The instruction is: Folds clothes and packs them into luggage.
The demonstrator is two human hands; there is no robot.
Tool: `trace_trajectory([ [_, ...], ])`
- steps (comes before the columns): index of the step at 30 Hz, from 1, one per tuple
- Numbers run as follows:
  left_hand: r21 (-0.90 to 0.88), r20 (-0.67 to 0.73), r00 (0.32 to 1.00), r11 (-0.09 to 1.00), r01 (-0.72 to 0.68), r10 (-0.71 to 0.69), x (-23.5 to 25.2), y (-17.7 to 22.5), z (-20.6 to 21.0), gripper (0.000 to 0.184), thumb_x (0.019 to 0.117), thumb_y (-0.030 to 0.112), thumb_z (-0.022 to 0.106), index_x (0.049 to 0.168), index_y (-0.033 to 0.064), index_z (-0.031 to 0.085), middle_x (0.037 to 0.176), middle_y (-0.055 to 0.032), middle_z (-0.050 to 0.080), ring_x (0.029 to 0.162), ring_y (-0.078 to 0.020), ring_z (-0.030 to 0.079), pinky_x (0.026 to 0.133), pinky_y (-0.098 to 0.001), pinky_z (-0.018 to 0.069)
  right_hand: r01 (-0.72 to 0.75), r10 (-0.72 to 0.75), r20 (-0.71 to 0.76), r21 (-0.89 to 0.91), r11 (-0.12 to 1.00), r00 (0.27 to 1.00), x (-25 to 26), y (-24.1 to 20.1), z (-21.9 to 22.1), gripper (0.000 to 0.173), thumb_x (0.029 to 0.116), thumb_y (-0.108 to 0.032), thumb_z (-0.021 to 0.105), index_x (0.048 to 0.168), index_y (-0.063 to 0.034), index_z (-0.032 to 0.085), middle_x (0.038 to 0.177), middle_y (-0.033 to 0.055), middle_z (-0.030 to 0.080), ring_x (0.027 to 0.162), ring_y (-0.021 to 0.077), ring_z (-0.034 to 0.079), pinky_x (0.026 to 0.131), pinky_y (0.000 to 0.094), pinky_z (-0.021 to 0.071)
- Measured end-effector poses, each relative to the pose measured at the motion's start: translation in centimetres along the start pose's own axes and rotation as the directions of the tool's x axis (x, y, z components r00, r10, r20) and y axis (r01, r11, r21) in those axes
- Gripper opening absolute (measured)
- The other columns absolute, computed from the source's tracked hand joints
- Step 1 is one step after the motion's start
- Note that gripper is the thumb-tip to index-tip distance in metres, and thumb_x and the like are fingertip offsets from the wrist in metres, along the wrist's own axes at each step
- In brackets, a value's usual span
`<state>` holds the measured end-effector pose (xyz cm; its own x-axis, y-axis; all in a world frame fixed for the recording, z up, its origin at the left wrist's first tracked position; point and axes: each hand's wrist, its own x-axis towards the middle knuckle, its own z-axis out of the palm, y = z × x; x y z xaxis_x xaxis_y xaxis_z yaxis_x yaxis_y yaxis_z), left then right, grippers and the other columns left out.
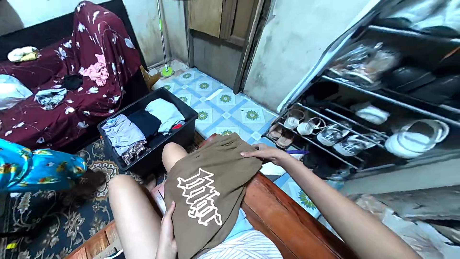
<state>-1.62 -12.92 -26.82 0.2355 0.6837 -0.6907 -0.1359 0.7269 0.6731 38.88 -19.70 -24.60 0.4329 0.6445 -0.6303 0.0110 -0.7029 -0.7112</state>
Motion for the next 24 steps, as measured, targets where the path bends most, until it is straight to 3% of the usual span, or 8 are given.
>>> trace_trajectory([
  [7, 0.123, -0.088, 0.993, 0.99, -0.062, 0.073, -0.1, -0.3, -0.1, 0.044, 0.1091, 0.033, 0.046, 0.14, 0.0024, 0.052, 0.118, -0.018, 0.07, 0.102, -0.0251, 0.071, 0.087, -0.0442, 0.0596, -0.038, 0.035, 0.157, 0.02, 0.999, 0.987, 2.6, 0.6, -0.2, 0.044, 0.0955, -0.027, 0.071, 0.126, 0.0024, 0.06, 0.107, 0.0184, 0.069, 0.096, 0.0268, 0.069, 0.088, 0.0478, 0.0562],
  [10, 0.331, -0.15, 0.958, 0.926, -0.183, 0.243, -0.5, -0.4, -0.3, 0.052, 0.1085, 0.026, 0.05, 0.15, -0.0037, 0.038, 0.139, -0.026, 0.055, 0.121, -0.0301, 0.059, 0.102, -0.045, 0.0499, 0.062, -0.071, 0.175, 0.056, 0.997, 0.982, 1.6, -0.3, 0.0, 0.037, 0.0943, -0.013, 0.069, 0.127, 0.0015, 0.059, 0.104, 0.0167, 0.069, 0.092, 0.0242, 0.068, 0.085, 0.0443, 0.0563],
  [12, 0.477, -0.091, 0.895, 0.808, -0.346, 0.437, -1.2, -0.2, -0.1, 0.065, 0.1042, 0.02, 0.056, 0.155, -0.0082, 0.027, 0.151, -0.0337, 0.039, 0.136, -0.0394, 0.045, 0.112, -0.05, 0.0389, 0.225, -0.221, 0.151, -0.007, 0.974, 0.964, -0.1, -2.1, 0.1, 0.036, 0.0908, -0.004, 0.072, 0.124, 0.0034, 0.062, 0.105, 0.0181, 0.069, 0.094, 0.0257, 0.068, 0.088, 0.0463, 0.0559],
  [14, 0.577, 0.043, 0.755, 0.601, -0.553, 0.654, -2.0, 1.2, 0.4, 0.076, 0.0962, 0.022, 0.064, 0.154, -0.0105, 0.027, 0.155, -0.0363, 0.031, 0.142, -0.0455, 0.037, 0.116, -0.0553, 0.0347, 0.417, -0.395, 0.15, -0.161, 0.895, 0.906, -2.0, -4.5, 0.0, 0.037, 0.0861, -0.001, 0.077, 0.121, 0.0024, 0.065, 0.108, 0.0184, 0.07, 0.1, 0.0274, 0.068, 0.092, 0.0491, 0.0548],
  [15, 0.58, 0.139, 0.678, 0.496, -0.646, 0.721, -2.5, 2.9, 1.1, 0.08, 0.0939, 0.026, 0.066, 0.154, -0.0107, 0.028, 0.156, -0.0346, 0.032, 0.143, -0.0423, 0.037, 0.117, -0.0529, 0.0349, 0.493, -0.464, 0.167, -0.257, 0.831, 0.87, -3.4, -6.2, -0.2, 0.04, 0.0846, -0.002, 0.079, 0.122, 0.0008, 0.066, 0.112, 0.018, 0.07, 0.104, 0.0279, 0.067, 0.096, 0.0504, 0.0533],
  [18, 0.451, 0.48, 0.463, 0.243, -0.859, 0.745, -3.9, 10.5, 4.6, 0.094, 0.0902, 0.049, 0.071, 0.155, -0.0049, 0.03, 0.152, -0.0216, 0.047, 0.141, -0.0242, 0.047, 0.115, -0.0408, 0.042, 0.672, -0.647, 0.258, -0.5, 0.546, 0.718, -9.9, -11.9, 0.1, 0.037, 0.0813, -0.006, 0.082, 0.116, -0.0059, 0.069, 0.103, 0.0115, 0.072, 0.098, 0.0238, 0.069, 0.089, 0.049, 0.0553],
  [21, 0.4, 0.755, 0.379, 0.082, -0.913, 0.536, -6.3, 19.1, 8.3, 0.121, 0.0738, 0.071, 0.076, 0.164, 0.0154, 0.017, 0.16, -0.0034, 0.041, 0.145, -0.0174, 0.041, 0.115, -0.0465, 0.0419, 0.837, -0.824, 0.396, -0.525, 0.157, 0.404, -15.6, -16.4, 1.1, 0.031, 0.0723, -0.009, 0.079, 0.101, -0.0164, 0.067, 0.079, -0.0054, 0.068, 0.072, 0.006, 0.067, 0.063, 0.0317, 0.0578],
  [24, 0.342, 0.9, 0.368, 0.144, -0.929, 0.234, -8.0, 25.5, 10.7, 0.142, 0.06, 0.051, 0.09, 0.166, 0.0191, 0.002, 0.16, -0.0066, 0.041, 0.14, -0.0191, 0.047, 0.107, -0.0449, 0.0474, 0.916, -0.838, 0.543, -0.363, -0.174, 0.056, -20.2, -20.7, 2.8, 0.027, 0.0723, -0.009, 0.071, 0.098, -0.0159, 0.065, 0.076, -0.0085, 0.063, 0.068, 0.0004, 0.062, 0.057, 0.0224, 0.054],
])
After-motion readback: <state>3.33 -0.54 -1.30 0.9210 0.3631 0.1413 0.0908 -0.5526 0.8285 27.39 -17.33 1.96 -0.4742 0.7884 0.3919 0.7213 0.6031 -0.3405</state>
